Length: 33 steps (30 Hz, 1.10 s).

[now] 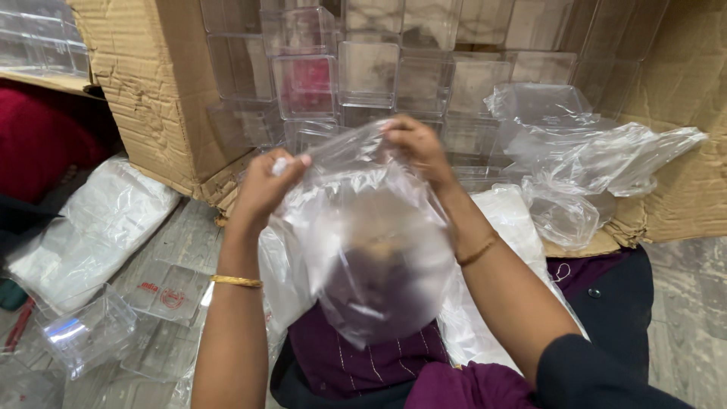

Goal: The person sits on the floor in front of a large cardboard box filled with clear plastic containers. The person opens plastic bags, pulls each container out of its bag, and stacks the unpacked containers on the floor beside the box.

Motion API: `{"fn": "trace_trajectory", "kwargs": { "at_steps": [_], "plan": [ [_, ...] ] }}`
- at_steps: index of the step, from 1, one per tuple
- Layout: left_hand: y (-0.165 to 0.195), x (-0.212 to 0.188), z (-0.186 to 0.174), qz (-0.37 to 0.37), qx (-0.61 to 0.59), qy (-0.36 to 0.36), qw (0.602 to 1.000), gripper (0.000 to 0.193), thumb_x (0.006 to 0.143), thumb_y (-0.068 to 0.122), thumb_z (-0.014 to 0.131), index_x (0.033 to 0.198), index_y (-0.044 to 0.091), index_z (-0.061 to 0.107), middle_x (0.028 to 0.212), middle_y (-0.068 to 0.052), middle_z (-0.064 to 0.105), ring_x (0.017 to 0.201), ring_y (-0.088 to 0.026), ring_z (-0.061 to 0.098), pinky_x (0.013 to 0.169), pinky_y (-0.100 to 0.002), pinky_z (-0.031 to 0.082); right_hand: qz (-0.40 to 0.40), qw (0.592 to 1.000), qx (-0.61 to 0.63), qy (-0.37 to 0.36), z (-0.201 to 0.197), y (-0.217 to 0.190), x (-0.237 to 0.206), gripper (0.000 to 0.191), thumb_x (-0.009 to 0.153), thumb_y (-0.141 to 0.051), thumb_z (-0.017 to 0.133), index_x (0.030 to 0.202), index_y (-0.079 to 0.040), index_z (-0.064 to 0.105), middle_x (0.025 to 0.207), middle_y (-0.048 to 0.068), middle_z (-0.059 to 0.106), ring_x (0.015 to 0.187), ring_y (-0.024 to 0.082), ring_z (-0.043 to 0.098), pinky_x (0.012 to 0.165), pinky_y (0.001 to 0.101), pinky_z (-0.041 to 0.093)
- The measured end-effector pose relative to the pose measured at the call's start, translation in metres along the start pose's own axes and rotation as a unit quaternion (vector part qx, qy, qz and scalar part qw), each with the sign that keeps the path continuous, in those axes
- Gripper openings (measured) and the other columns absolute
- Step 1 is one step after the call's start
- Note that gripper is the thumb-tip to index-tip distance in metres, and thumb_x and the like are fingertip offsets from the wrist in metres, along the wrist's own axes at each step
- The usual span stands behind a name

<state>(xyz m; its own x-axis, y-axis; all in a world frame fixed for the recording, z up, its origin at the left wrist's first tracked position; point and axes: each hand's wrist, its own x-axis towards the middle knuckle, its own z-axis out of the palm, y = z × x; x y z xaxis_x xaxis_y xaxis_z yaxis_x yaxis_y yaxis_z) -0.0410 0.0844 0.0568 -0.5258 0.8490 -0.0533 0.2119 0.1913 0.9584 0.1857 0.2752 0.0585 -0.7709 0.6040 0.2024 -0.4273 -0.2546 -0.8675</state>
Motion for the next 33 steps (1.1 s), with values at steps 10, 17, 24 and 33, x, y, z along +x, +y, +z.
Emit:
{"fn": "trace_trajectory", "kwargs": {
  "at_steps": [10, 17, 24, 33],
  "plan": [
    [0.001, 0.042, 0.033, 0.032, 0.319, 0.223, 0.921, 0.032, 0.103, 0.03, 0.056, 0.106, 0.004, 0.074, 0.095, -0.03, 0.07, 0.095, -0.048, 0.067, 0.084, -0.054, 0.052, 0.042, 0.851, -0.514, 0.101, 0.008, 0.052, 0.045, 0.039, 0.098, -0.006, 0.051, 0.131, -0.016, 0.068, 0.095, 0.01, 0.073, 0.081, 0.02, 0.071, 0.076, 0.0378, 0.055],
    [0.017, 0.031, 0.026, 0.042, 0.034, 0.165, 0.985, 0.029, 0.102, 0.031, 0.058, 0.121, 0.011, 0.066, 0.08, -0.006, 0.063, 0.07, -0.019, 0.058, 0.064, -0.035, 0.048, -0.036, 0.867, -0.469, 0.164, 0.034, 0.012, 0.013, 0.024, 0.105, -0.016, 0.054, 0.121, -0.01, 0.07, 0.096, 0.005, 0.074, 0.085, 0.016, 0.069, 0.077, 0.0358, 0.055],
    [0.079, -0.018, 0.034, 0.197, -0.103, 0.05, 0.974, 0.027, 0.106, 0.023, 0.059, 0.106, 0.0, 0.071, 0.07, 0.006, 0.052, 0.061, -0.003, 0.044, 0.054, -0.022, 0.034, 0.014, 0.995, -0.096, 0.025, 0.024, -0.017, -0.003, 0.044, 0.111, -0.028, 0.038, 0.151, -0.012, 0.049, 0.148, 0.006, 0.056, 0.134, 0.016, 0.055, 0.113, 0.0308, 0.046],
    [0.14, -0.046, 0.036, 0.335, 0.034, 0.156, 0.929, 0.044, 0.104, 0.037, 0.062, 0.121, -0.003, 0.066, 0.081, 0.003, 0.065, 0.071, -0.007, 0.058, 0.064, -0.024, 0.049, 0.096, 0.984, 0.133, -0.074, 0.026, -0.031, -0.013, 0.061, 0.106, -0.045, 0.047, 0.149, -0.002, 0.05, 0.142, 0.019, 0.059, 0.126, 0.027, 0.063, 0.106, 0.04, 0.055]
  ]
}}
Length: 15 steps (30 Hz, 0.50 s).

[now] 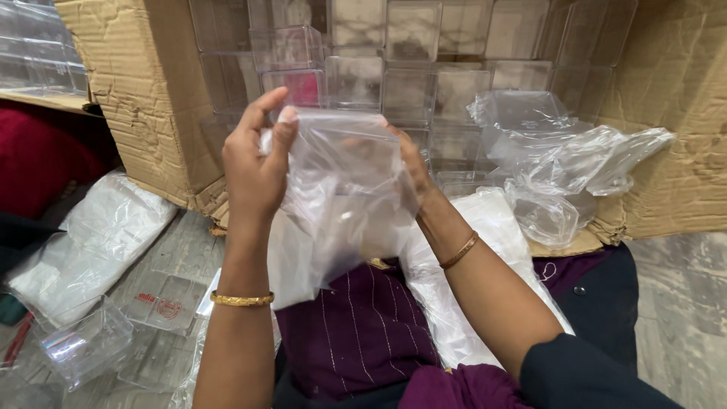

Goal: The person sits on the floor in front of a large cardboard box filled with clear plastic containers. The person opens plastic bags, pulls each container out of its bag, and stacks the unpacked containers on the floor beside the box.

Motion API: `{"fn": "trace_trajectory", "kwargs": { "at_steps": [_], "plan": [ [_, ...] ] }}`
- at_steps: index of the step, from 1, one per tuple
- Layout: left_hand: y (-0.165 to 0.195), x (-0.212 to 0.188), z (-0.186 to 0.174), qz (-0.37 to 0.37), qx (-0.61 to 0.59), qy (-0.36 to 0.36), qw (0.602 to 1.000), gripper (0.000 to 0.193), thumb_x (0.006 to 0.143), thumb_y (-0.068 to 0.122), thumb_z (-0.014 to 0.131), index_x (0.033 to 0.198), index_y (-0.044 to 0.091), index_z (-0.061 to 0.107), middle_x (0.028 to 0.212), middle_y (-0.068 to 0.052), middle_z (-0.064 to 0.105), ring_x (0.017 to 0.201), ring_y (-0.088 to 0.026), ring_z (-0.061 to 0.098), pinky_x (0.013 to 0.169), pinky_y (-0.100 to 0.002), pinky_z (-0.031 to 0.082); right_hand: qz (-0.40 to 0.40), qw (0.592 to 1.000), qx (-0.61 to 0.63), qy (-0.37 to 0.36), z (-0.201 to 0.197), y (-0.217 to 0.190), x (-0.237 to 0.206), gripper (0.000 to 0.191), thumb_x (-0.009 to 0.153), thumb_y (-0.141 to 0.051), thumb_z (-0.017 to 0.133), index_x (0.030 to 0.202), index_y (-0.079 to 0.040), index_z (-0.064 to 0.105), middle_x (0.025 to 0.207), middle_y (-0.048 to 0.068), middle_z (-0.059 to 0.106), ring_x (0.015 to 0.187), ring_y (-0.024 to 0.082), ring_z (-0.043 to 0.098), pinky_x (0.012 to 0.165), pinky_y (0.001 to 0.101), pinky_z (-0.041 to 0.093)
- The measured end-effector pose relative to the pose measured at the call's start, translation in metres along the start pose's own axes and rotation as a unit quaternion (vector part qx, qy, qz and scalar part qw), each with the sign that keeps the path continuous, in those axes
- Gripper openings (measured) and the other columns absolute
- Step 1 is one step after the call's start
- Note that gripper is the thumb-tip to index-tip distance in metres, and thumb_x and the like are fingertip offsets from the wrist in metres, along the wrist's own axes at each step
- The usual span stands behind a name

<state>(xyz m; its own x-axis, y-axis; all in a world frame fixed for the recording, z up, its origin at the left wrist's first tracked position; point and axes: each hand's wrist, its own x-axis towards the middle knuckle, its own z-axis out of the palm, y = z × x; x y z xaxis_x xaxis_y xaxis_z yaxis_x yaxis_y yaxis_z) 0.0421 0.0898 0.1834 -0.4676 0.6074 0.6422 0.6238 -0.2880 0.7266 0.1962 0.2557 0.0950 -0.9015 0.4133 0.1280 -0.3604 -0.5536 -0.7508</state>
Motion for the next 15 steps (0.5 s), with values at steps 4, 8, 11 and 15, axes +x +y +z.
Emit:
{"fn": "trace_trajectory", "kwargs": {
  "at_steps": [4, 8, 11, 15],
  "plan": [
    [0.003, 0.004, 0.002, -0.133, 0.099, -0.028, 0.986, 0.049, 0.101, 0.051, 0.066, 0.108, 0.003, 0.077, 0.071, -0.002, 0.069, 0.07, -0.01, 0.064, 0.066, -0.031, 0.052, 0.014, 0.998, 0.008, -0.055, 0.007, -0.006, -0.009, 0.067, 0.101, -0.05, 0.056, 0.146, 0.001, 0.054, 0.138, 0.02, 0.061, 0.123, 0.026, 0.065, 0.103, 0.0379, 0.056],
    [-0.013, -0.004, 0.013, -0.179, 0.139, -0.07, 0.972, 0.055, 0.099, 0.056, 0.065, 0.093, 0.002, 0.076, 0.062, -0.011, 0.06, 0.061, -0.015, 0.056, 0.06, -0.035, 0.047, 0.044, 0.994, 0.027, -0.098, 0.017, 0.001, -0.026, 0.074, 0.097, -0.054, 0.065, 0.142, 0.004, 0.058, 0.134, 0.021, 0.063, 0.12, 0.026, 0.066, 0.1, 0.0358, 0.058],
    [-0.037, -0.004, 0.029, -0.152, 0.13, -0.105, 0.974, 0.053, 0.095, 0.057, 0.064, 0.09, 0.006, 0.078, 0.064, -0.006, 0.063, 0.058, -0.012, 0.059, 0.056, -0.034, 0.047, 0.066, 0.979, 0.08, -0.178, 0.023, 0.005, -0.042, 0.082, 0.095, -0.058, 0.071, 0.138, 0.011, 0.062, 0.129, 0.022, 0.065, 0.118, 0.024, 0.067, 0.096, 0.0331, 0.058],
    [-0.074, -0.025, 0.06, -0.227, 0.099, -0.173, 0.953, 0.061, 0.098, 0.056, 0.067, 0.075, 0.0, 0.07, 0.06, -0.009, 0.057, 0.061, -0.016, 0.052, 0.056, -0.037, 0.043, 0.072, 0.971, -0.09, -0.211, 0.031, 0.004, -0.051, 0.066, 0.097, -0.051, 0.071, 0.128, 0.006, 0.064, 0.13, 0.018, 0.065, 0.122, 0.021, 0.063, 0.107, 0.0308, 0.051]
  ]
}}
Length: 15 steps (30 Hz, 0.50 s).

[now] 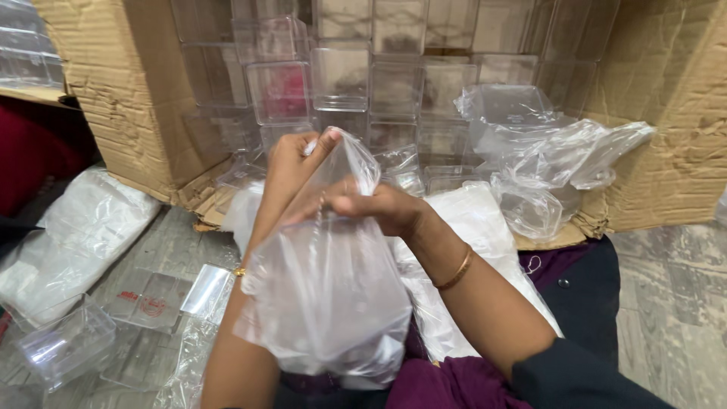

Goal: The person sits on the floor in front of a large cardboard box filled with clear plastic containers. The person opens plastic bags, pulls each container out of its bag, and stacks the unpacked containers on the floor beside the box.

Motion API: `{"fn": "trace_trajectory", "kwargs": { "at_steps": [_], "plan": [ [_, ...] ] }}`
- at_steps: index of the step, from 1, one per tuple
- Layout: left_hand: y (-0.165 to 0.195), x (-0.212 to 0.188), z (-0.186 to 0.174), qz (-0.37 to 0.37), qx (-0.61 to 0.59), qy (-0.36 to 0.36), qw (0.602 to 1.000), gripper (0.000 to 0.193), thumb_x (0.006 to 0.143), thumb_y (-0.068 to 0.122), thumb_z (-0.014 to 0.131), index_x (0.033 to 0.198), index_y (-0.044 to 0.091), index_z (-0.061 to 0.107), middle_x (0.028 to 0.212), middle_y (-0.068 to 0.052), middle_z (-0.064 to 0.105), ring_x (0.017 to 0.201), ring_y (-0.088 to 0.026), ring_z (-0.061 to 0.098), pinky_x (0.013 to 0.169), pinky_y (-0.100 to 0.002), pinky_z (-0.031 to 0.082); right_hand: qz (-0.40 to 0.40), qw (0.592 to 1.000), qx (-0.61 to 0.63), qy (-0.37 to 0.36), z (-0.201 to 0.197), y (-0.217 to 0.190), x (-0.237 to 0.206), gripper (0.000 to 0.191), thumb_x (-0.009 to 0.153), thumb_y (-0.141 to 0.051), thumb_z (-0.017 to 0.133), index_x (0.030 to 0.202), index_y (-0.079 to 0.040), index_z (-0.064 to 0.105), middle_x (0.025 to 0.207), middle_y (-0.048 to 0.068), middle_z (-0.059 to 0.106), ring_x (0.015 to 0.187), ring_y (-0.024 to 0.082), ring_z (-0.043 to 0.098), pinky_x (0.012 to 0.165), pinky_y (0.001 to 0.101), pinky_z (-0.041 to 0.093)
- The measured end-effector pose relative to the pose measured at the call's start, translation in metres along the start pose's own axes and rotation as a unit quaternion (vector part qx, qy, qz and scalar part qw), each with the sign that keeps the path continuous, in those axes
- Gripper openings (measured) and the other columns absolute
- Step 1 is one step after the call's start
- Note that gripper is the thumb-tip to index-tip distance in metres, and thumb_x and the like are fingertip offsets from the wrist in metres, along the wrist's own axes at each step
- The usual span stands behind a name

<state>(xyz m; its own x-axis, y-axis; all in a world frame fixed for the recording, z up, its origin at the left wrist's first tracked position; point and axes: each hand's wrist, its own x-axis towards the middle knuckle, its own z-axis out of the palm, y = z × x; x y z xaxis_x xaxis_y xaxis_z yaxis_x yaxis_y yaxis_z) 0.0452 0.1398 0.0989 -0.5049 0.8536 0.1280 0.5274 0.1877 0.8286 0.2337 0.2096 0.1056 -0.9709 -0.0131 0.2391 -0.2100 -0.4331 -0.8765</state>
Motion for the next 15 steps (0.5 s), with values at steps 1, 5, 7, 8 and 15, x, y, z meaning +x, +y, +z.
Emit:
{"fn": "trace_trajectory", "kwargs": {
  "at_steps": [1, 5, 7, 8, 15],
  "plan": [
    [-0.008, 0.005, 0.009, 0.024, -0.044, -0.002, 0.999, 0.056, 0.097, 0.053, 0.069, 0.08, 0.0, 0.072, 0.066, -0.007, 0.062, 0.065, -0.015, 0.056, 0.058, -0.035, 0.046, 0.017, 0.998, 0.004, 0.053, 0.001, -0.003, -0.002, 0.061, 0.1, -0.047, 0.07, 0.127, 0.008, 0.066, 0.126, 0.019, 0.066, 0.117, 0.023, 0.065, 0.102, 0.0334, 0.055],
    [-0.043, 0.012, 0.037, 0.051, -0.323, -0.074, 0.942, 0.038, 0.092, 0.037, 0.076, 0.109, 0.004, 0.068, 0.094, -0.004, 0.072, 0.082, -0.012, 0.066, 0.071, -0.032, 0.055, -0.095, 0.965, -0.117, 0.214, -0.02, -0.035, -0.033, 0.045, 0.111, -0.036, 0.055, 0.125, 0.005, 0.069, 0.121, 0.02, 0.072, 0.106, 0.027, 0.07, 0.092, 0.0383, 0.059],
    [-0.059, 0.01, 0.046, 0.019, -0.405, -0.094, 0.909, 0.04, 0.093, 0.03, 0.075, 0.123, 0.005, 0.064, 0.105, -0.004, 0.071, 0.091, -0.011, 0.067, 0.08, -0.03, 0.056, -0.129, 0.92, -0.091, 0.358, -0.046, -0.054, -0.059, 0.045, 0.109, -0.036, 0.048, 0.126, 0.002, 0.064, 0.12, 0.017, 0.073, 0.104, 0.025, 0.073, 0.086, 0.037, 0.063],
    [-0.064, 0.013, 0.051, 0.003, -0.398, -0.079, 0.914, 0.04, 0.096, 0.027, 0.074, 0.127, 0.004, 0.064, 0.109, -0.004, 0.07, 0.096, -0.009, 0.067, 0.084, -0.028, 0.055, -0.124, 0.886, -0.009, 0.446, -0.062, -0.063, -0.074, 0.047, 0.105, -0.038, 0.043, 0.127, 0.0, 0.06, 0.122, 0.014, 0.072, 0.111, 0.023, 0.075, 0.09, 0.0344, 0.064],
    [-0.088, 0.013, 0.087, -0.096, -0.35, -0.061, 0.93, 0.026, 0.1, 0.02, 0.064, 0.117, 0.004, 0.075, 0.097, -0.002, 0.075, 0.084, -0.008, 0.063, 0.076, -0.025, 0.05, -0.259, 0.681, -0.178, 0.661, -0.203, -0.078, -0.187, 0.06, 0.105, -0.046, 0.045, 0.146, -0.006, 0.06, 0.143, 0.016, 0.063, 0.12, 0.028, 0.067, 0.09, 0.0401, 0.065]
  ]
}}
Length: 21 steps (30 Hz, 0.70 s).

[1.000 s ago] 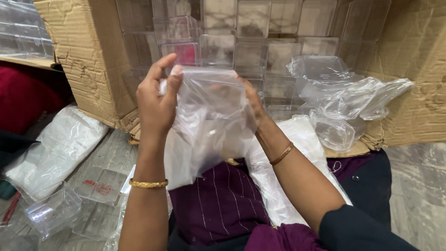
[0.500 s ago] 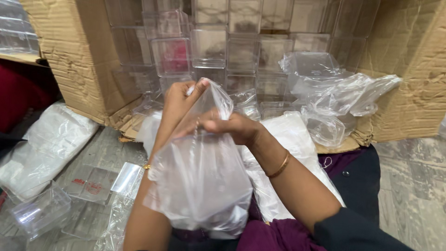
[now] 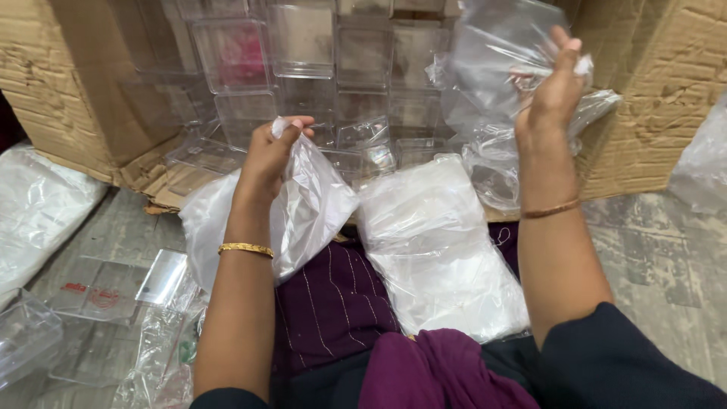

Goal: The person sits on the floor in front of a large cardboard box filled with clear plastic containers. The person opens plastic bags, pulls each container out of its bag, and stacks the unpacked containers on the floor beside the box.

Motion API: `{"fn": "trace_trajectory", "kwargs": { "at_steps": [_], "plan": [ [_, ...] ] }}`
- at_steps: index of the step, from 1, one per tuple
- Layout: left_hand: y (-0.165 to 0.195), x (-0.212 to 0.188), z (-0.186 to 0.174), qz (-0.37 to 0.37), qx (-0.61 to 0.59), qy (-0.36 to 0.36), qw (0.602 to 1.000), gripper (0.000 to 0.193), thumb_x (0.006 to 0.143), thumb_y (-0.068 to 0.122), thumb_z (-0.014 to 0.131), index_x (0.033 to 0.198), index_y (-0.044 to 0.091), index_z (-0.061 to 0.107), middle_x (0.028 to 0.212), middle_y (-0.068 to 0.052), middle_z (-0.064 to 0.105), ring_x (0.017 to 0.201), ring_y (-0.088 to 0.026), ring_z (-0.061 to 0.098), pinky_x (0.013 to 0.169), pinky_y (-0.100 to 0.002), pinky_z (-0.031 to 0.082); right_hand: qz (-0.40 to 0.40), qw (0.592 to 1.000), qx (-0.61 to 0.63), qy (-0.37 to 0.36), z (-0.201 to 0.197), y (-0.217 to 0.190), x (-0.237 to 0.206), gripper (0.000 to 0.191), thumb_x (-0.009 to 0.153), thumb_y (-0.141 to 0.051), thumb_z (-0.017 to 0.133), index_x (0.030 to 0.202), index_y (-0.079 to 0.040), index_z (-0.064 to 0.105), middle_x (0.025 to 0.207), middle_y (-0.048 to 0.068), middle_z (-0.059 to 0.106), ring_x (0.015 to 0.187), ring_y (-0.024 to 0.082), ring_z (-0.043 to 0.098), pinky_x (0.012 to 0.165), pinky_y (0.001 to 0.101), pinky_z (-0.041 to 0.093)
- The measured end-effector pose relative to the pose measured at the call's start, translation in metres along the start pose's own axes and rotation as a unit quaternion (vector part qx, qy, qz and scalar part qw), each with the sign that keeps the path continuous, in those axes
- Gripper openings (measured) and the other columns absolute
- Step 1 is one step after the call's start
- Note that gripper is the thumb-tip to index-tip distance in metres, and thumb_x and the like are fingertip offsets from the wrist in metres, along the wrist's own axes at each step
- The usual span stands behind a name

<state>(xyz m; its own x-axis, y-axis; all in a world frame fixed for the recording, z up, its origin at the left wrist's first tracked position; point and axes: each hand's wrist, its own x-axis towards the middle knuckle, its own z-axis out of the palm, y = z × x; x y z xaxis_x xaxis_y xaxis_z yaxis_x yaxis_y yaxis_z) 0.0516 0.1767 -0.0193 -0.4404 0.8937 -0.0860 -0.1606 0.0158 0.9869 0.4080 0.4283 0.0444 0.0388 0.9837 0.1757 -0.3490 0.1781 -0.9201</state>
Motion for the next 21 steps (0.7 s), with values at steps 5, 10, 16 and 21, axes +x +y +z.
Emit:
{"fn": "trace_trajectory", "kwargs": {
  "at_steps": [5, 10, 16, 21],
  "plan": [
    [-0.015, -0.008, 0.006, -0.011, 0.01, -0.013, 1.0, 0.027, 0.102, 0.022, 0.062, 0.114, 0.003, 0.076, 0.095, -0.001, 0.075, 0.085, -0.008, 0.064, 0.077, -0.025, 0.051, 0.031, 0.997, 0.028, 0.061, -0.039, 0.046, 0.037, 0.056, 0.106, -0.037, 0.052, 0.157, -0.018, 0.037, 0.16, 0.012, 0.031, 0.139, 0.029, 0.043, 0.112, 0.0499, 0.051],
    [-0.017, -0.017, 0.012, -0.046, 0.042, -0.006, 0.998, 0.026, 0.098, 0.022, 0.068, 0.116, 0.006, 0.075, 0.097, 0.002, 0.076, 0.074, -0.006, 0.056, 0.065, -0.024, 0.045, -0.015, 0.994, -0.11, 0.016, -0.017, 0.041, 0.005, 0.063, 0.11, -0.018, 0.066, 0.158, -0.004, 0.028, 0.168, 0.024, 0.016, 0.155, 0.038, 0.019, 0.128, 0.0544, 0.024],
    [-0.037, -0.03, 0.013, 0.024, -0.032, 0.0, 0.999, 0.03, 0.099, 0.026, 0.07, 0.118, 0.004, 0.077, 0.096, 0.0, 0.074, 0.062, -0.006, 0.047, 0.055, -0.023, 0.035, -0.292, 0.884, -0.33, -0.154, 0.057, 0.053, -0.103, 0.066, 0.11, -0.006, 0.058, 0.164, -0.014, 0.02, 0.172, 0.013, 0.023, 0.162, 0.027, 0.022, 0.142, 0.0466, 0.019],
    [-0.057, -0.037, 0.005, 0.063, -0.109, 0.01, 0.992, 0.036, 0.099, 0.034, 0.071, 0.111, 0.0, 0.077, 0.093, -0.003, 0.075, 0.076, -0.007, 0.066, 0.068, -0.021, 0.051, -0.059, 0.876, -0.255, -0.405, 0.115, 0.065, -0.186, 0.058, 0.097, -0.025, 0.073, 0.147, -0.013, 0.047, 0.152, 0.014, 0.052, 0.142, 0.027, 0.05, 0.111, 0.0419, 0.049]
  ]
}}
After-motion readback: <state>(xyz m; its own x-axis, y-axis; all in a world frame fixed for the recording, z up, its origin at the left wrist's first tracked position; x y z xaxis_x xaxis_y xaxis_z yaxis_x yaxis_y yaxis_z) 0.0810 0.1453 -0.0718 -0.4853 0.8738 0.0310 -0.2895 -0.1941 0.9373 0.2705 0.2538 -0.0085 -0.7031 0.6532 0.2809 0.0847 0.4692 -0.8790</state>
